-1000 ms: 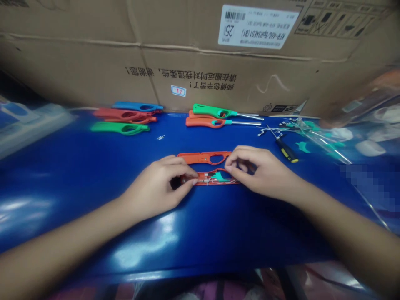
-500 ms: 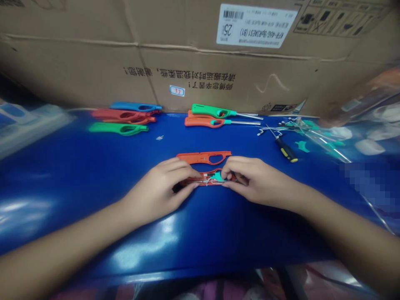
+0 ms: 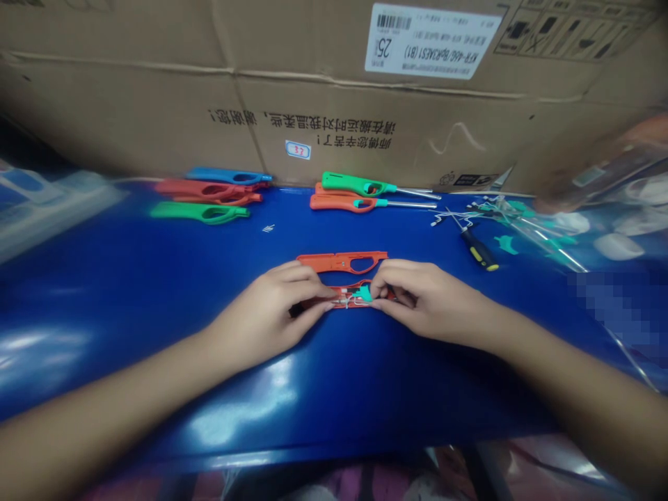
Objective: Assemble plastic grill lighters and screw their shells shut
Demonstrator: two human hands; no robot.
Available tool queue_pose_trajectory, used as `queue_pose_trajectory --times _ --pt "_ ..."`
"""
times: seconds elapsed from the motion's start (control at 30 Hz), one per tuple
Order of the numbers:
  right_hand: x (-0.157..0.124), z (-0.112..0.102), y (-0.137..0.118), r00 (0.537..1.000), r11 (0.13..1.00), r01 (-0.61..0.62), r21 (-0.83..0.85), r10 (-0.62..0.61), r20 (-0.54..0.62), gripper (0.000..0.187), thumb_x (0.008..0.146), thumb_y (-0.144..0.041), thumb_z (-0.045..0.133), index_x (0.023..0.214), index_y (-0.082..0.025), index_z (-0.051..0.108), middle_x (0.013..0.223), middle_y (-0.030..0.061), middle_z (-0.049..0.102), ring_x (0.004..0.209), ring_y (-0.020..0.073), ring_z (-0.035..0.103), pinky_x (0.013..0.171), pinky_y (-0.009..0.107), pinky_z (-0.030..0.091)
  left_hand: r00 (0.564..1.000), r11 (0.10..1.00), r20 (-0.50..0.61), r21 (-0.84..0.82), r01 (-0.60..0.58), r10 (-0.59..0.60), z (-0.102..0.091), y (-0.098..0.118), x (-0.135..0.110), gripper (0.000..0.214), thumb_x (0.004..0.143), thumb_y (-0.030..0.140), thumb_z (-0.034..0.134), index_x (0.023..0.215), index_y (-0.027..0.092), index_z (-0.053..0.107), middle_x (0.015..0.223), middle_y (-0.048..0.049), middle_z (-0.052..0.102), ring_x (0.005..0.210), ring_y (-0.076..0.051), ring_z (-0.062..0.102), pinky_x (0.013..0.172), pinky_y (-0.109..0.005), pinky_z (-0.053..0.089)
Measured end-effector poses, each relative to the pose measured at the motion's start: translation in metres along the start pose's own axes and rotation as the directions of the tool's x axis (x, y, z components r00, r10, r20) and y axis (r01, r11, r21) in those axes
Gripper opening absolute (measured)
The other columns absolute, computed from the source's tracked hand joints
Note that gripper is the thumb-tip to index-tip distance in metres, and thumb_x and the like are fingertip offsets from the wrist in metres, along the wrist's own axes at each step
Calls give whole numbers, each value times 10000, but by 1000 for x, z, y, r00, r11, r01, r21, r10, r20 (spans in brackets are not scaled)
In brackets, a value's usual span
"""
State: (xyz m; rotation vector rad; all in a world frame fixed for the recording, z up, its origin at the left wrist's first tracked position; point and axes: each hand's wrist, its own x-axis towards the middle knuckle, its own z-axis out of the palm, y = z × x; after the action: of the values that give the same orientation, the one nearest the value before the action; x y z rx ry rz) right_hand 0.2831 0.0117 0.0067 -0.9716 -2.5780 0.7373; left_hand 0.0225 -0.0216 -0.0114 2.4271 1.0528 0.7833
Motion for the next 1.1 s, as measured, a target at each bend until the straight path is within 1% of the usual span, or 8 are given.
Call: queue_pose_trajectory --times 0.13,0.43,0.57,0.7,0.8,0.93,1.03,1.1 --pt "1 2 0 999 999 -31 15 31 -19 55 894 -146 641 860 -187 624 784 -14 573 663 101 487 617 238 371 1000 1000 -8 -4 0 0 1 -1 -1 175 948 183 634 1068 185 762 929 -59 717 880 -180 658 808 -314 532" --pt "-2 -7 2 999 999 -36 28 35 33 118 895 -92 586 917 -189 648 833 -8 599 654 92 493 609 233 385 1000 1000 -8 3 -2 2 1 0 0 176 945 175 640 1068 169 765 929 -60 712 877 -173 652 802 -305 531" --pt "-3 -8 6 999 999 26 -43 -25 39 103 908 -111 594 957 -186 646 868 4 615 695 104 508 629 241 391 1000 1000 -7 1 -4 4 0 0 -1 178 946 176 639 1073 175 764 928 -59 710 880 -175 653 803 -309 533" --pt "-5 -11 7 997 997 34 -75 -29 67 116 919 -119 588 980 -199 644 887 1 634 734 114 540 634 245 403 1000 1000 -11 7 -2 2 1 0 -1 176 945 171 638 1070 170 764 926 -61 709 881 -179 654 805 -318 536" --pt "-6 -12 3 997 994 61 -90 -56 59 165 929 -150 594 1073 -218 639 1022 22 648 891 145 587 734 264 446 1000 1000 -22 2 -15 15 2 0 -1 169 946 169 638 1058 163 764 921 -62 709 878 -178 653 808 -320 537" --pt "-4 -3 -1 990 983 137 -124 -138 0 200 966 -210 576 1154 -227 639 1123 57 622 1050 188 574 854 306 466 998 999 -50 -14 -34 33 5 0 -2 175 948 171 638 1075 158 759 948 -69 713 888 -176 657 818 -319 542" --pt "-2 10 0 986 970 148 -195 -159 -45 175 986 -234 552 1124 -212 659 1092 67 627 1018 198 591 845 327 477 997 999 -59 -17 -43 42 6 0 -3 179 950 165 637 1082 161 758 963 -69 716 899 -172 662 829 -312 545" --pt "-1 19 1 989 977 117 -177 -131 -72 174 995 -240 544 1110 -208 670 1065 59 636 957 182 614 802 312 490 997 999 -63 -11 -50 50 5 0 -3 180 948 162 641 1084 165 759 961 -65 717 898 -170 665 825 -307 546"
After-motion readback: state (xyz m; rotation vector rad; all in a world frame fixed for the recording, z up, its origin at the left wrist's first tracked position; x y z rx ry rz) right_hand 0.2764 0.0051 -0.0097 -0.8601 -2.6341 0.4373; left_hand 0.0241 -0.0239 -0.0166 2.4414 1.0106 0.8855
